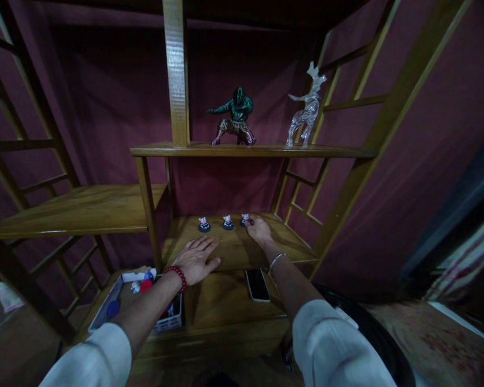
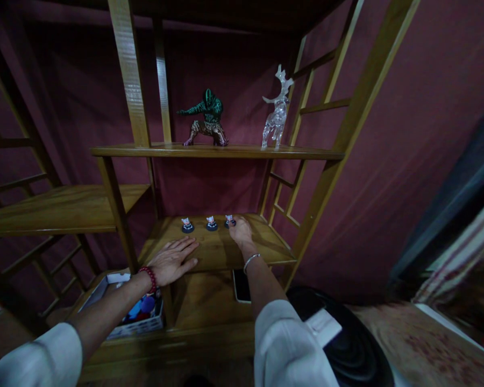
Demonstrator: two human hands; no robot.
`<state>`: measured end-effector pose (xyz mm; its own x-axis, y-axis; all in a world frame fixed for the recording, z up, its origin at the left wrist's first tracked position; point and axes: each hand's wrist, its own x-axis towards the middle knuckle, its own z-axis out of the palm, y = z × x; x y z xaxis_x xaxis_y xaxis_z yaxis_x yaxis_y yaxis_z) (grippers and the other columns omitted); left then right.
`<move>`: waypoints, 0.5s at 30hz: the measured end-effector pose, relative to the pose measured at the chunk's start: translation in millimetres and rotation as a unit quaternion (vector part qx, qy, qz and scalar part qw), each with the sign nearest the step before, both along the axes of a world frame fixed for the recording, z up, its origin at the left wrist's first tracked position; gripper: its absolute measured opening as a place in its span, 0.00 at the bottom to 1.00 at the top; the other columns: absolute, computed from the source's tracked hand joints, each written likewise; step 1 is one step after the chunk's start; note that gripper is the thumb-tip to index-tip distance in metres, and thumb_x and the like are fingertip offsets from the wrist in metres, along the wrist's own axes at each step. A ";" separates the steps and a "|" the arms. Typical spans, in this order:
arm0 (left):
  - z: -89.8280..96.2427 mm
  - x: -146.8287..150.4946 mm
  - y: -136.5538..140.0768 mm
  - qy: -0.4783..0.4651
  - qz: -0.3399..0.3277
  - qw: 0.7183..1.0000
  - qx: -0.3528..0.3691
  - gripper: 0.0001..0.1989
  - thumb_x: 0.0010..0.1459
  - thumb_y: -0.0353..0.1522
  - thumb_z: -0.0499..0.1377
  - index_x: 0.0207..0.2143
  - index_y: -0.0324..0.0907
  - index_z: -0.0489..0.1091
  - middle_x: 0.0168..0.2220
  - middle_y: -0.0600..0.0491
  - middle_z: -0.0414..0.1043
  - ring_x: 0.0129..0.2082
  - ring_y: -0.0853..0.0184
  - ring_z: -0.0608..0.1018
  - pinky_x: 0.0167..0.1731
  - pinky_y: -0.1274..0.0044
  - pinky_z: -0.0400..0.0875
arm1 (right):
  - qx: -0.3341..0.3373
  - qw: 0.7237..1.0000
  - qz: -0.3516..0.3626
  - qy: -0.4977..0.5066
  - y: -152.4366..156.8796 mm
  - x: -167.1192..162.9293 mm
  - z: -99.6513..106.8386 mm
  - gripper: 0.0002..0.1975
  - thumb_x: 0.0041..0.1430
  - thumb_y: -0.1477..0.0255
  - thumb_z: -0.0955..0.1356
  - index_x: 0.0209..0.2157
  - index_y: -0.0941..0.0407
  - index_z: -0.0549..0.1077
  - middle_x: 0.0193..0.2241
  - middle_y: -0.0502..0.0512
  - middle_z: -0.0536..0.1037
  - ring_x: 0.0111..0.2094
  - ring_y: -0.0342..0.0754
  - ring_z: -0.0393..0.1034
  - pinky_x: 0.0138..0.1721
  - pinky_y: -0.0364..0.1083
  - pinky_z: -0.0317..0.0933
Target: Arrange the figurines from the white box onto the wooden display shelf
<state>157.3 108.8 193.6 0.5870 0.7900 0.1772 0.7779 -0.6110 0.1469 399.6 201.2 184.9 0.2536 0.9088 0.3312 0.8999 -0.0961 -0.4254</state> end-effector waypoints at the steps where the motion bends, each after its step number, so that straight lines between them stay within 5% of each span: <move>1: -0.2 0.0 0.2 -0.001 0.000 1.000 0.000 0.30 0.55 0.49 0.34 0.56 0.48 0.51 0.59 0.55 0.49 0.59 0.65 0.49 0.54 0.69 0.45 | -0.001 1.000 -0.001 -0.002 0.2 -0.3 0.0 0.13 0.53 0.68 0.61 0.40 0.56 0.70 0.39 0.56 0.72 0.39 0.47 0.66 0.38 0.40 0.57; 15: 1.2 -0.3 -1.2 -0.018 0.004 1.000 0.000 0.30 0.55 0.50 0.35 0.55 0.48 0.53 0.58 0.55 0.50 0.58 0.65 0.51 0.54 0.68 0.46 | 0.011 0.991 -0.085 0.102 -20.5 -5.3 0.8 0.19 0.49 0.71 0.63 0.46 0.57 0.65 0.42 0.57 0.72 0.44 0.49 0.66 0.44 0.43 0.57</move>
